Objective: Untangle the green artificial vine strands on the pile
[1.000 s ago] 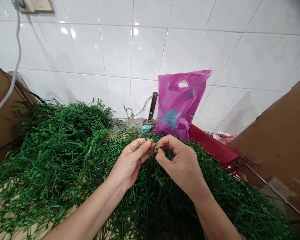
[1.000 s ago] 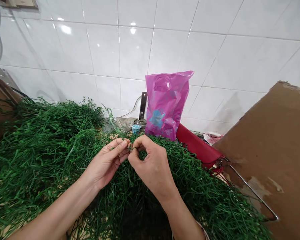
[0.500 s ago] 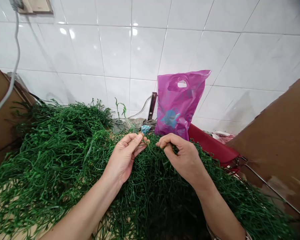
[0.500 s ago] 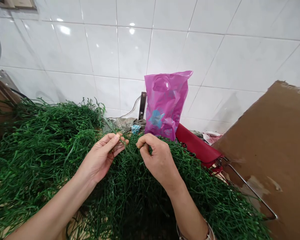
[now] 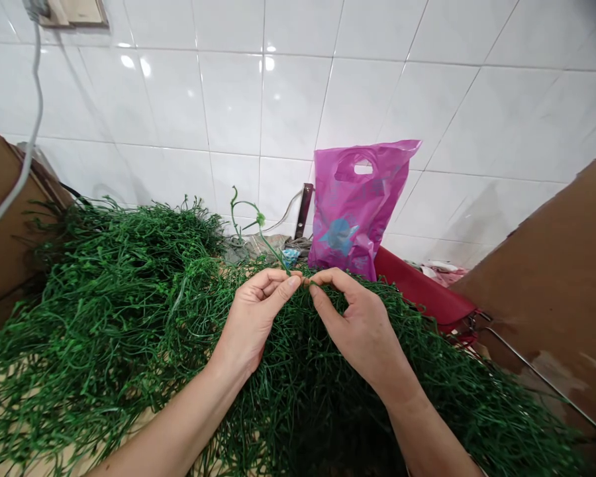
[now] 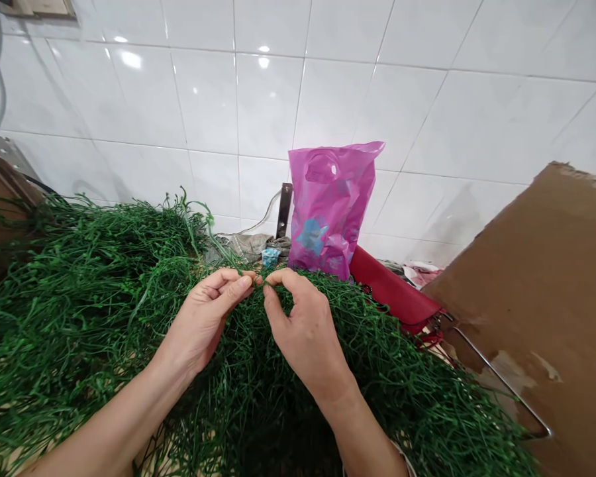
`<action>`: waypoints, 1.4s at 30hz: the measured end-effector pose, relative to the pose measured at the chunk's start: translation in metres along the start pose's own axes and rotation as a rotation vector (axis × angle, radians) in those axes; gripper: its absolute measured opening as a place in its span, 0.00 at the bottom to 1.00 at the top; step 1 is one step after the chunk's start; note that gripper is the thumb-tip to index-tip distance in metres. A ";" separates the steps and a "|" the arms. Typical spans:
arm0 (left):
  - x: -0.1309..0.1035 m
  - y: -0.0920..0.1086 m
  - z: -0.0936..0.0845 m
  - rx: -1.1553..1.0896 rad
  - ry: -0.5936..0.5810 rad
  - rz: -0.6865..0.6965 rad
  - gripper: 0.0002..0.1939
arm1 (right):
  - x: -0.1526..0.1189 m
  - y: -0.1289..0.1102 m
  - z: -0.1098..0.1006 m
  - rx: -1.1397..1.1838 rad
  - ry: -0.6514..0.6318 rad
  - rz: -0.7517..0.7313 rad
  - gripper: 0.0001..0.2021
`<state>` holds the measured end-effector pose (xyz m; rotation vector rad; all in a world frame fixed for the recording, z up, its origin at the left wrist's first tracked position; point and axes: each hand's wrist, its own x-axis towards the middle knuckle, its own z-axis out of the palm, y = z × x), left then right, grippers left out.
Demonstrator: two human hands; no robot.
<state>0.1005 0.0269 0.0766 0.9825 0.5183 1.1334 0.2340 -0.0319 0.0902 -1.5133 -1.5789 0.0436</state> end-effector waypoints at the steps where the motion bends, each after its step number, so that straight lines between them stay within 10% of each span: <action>1: 0.000 0.000 0.000 -0.002 -0.014 0.001 0.13 | 0.000 0.001 0.000 -0.008 0.001 -0.016 0.07; 25: 0.000 -0.001 -0.001 0.230 -0.065 0.065 0.08 | -0.003 0.004 0.005 -0.044 0.068 -0.085 0.04; 31: 0.002 -0.002 -0.001 0.262 -0.026 0.124 0.08 | -0.007 0.003 0.010 -0.251 -0.078 -0.176 0.07; 42: 0.004 -0.013 -0.003 -0.138 0.047 -0.212 0.19 | -0.002 0.006 0.013 -0.146 -0.124 -0.162 0.11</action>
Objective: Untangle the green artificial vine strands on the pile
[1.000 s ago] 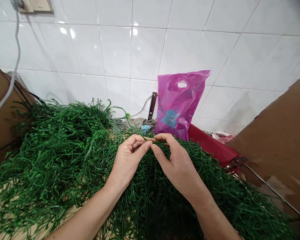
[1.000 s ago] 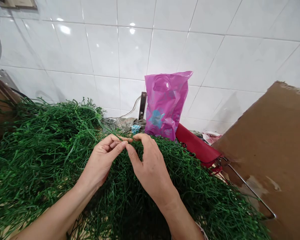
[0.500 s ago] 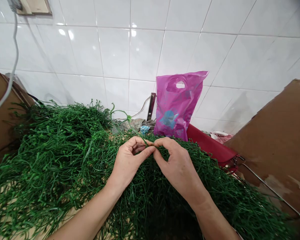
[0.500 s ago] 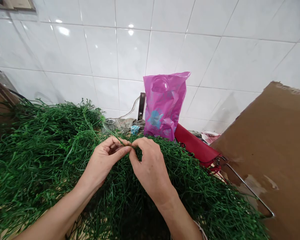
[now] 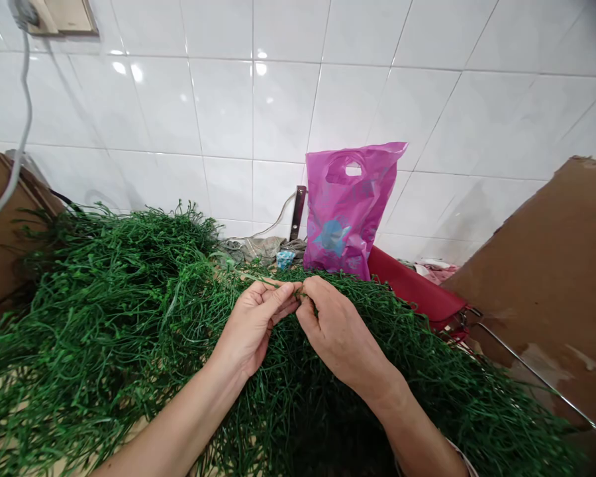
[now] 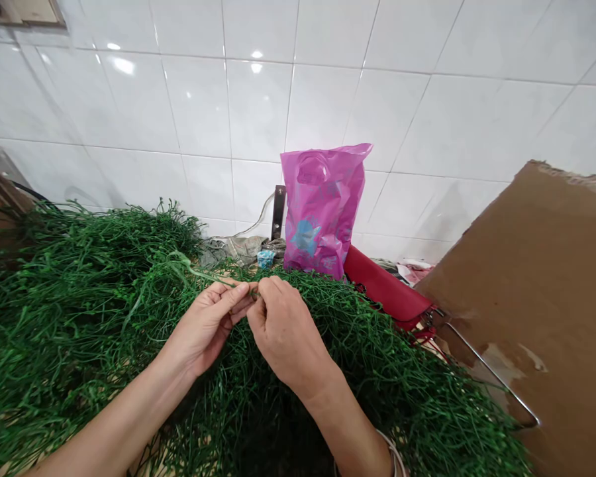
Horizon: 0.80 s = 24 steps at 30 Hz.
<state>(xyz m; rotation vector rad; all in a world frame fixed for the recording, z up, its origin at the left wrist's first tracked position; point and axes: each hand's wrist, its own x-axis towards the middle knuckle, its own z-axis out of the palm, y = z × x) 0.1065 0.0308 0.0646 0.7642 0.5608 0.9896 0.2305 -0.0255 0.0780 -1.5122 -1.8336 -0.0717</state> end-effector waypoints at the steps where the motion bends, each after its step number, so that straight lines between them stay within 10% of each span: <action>1: 0.000 0.000 0.000 -0.023 -0.002 -0.015 0.19 | 0.001 0.000 -0.001 0.069 -0.001 0.007 0.12; 12: 0.003 0.007 -0.003 -0.120 0.002 -0.070 0.20 | 0.007 0.014 -0.007 0.570 -0.096 0.018 0.11; 24: 0.004 0.007 -0.005 0.139 0.058 0.254 0.16 | 0.002 0.005 -0.009 0.285 0.023 0.090 0.09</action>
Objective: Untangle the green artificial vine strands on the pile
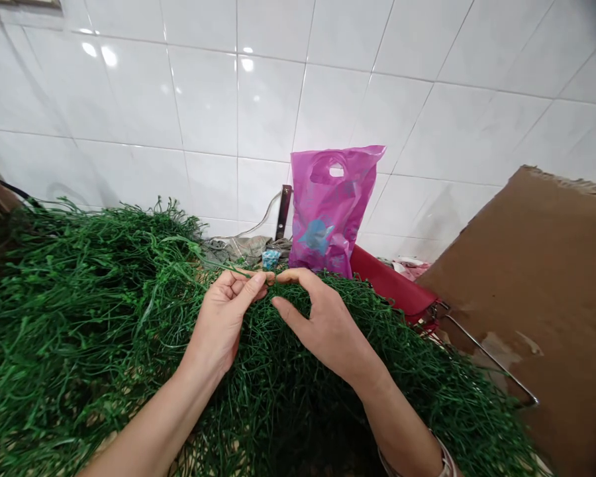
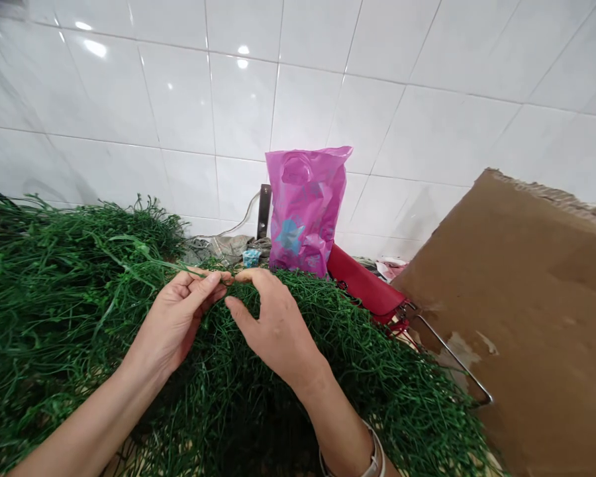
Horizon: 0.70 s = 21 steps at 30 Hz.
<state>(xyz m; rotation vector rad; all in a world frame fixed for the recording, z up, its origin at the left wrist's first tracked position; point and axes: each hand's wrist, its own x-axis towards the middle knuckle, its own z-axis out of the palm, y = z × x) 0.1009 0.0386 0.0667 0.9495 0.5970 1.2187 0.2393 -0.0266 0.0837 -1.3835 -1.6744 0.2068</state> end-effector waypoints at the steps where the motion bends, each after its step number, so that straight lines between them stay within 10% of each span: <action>1: -0.001 0.000 0.000 0.012 -0.009 0.017 0.15 | 0.000 0.000 0.002 0.012 -0.002 0.020 0.07; 21: 0.001 0.003 0.003 0.017 -0.099 0.011 0.17 | 0.004 0.008 -0.001 0.267 -0.140 0.231 0.07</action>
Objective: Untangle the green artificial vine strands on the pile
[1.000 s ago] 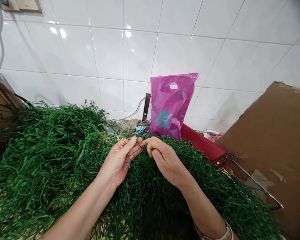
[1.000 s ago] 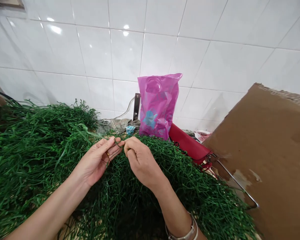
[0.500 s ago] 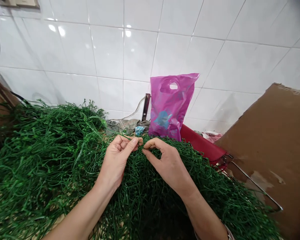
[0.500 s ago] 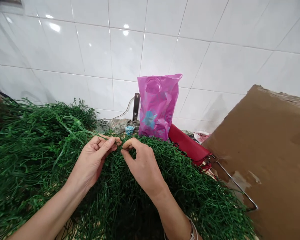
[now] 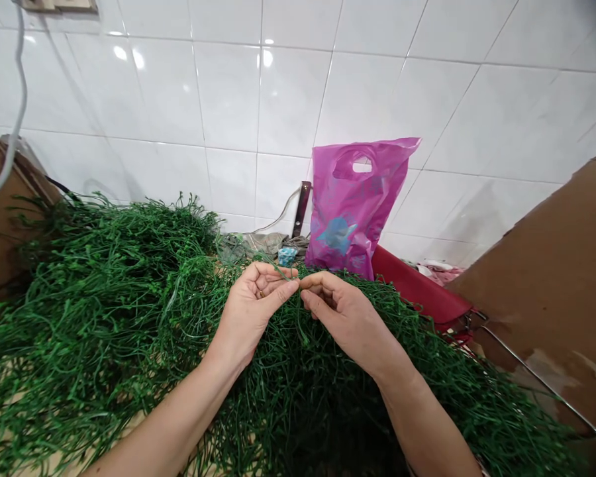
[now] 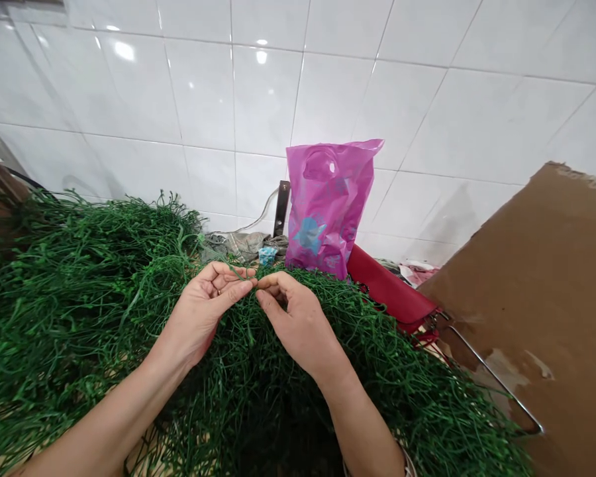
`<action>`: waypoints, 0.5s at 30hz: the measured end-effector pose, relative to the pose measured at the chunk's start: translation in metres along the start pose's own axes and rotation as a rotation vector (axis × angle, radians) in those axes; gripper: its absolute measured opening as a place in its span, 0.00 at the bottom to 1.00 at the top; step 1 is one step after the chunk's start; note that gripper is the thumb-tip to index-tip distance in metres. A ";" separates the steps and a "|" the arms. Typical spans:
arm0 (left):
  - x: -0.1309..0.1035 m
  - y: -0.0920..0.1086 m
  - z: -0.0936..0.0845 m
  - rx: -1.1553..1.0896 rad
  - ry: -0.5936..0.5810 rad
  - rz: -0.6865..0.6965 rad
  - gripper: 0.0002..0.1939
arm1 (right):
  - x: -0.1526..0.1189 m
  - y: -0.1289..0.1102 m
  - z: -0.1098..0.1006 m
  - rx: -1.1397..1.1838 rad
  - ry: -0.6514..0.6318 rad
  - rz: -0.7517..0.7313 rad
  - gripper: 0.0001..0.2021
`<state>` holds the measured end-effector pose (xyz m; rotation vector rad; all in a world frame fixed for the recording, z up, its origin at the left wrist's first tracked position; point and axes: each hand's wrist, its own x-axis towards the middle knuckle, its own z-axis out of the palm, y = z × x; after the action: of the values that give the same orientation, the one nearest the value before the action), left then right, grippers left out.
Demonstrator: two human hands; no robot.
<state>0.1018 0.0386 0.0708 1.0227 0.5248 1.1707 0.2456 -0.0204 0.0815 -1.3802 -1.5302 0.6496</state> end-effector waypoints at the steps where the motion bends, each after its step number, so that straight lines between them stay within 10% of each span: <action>1: 0.000 0.000 0.000 0.003 -0.005 0.005 0.16 | 0.000 0.000 0.001 -0.024 0.011 -0.015 0.07; 15: -0.005 0.002 0.001 0.126 -0.026 0.106 0.10 | -0.004 -0.007 0.009 -0.224 0.162 -0.116 0.04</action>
<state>0.1001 0.0339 0.0728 1.1844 0.5339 1.2282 0.2338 -0.0238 0.0822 -1.4594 -1.5739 0.2940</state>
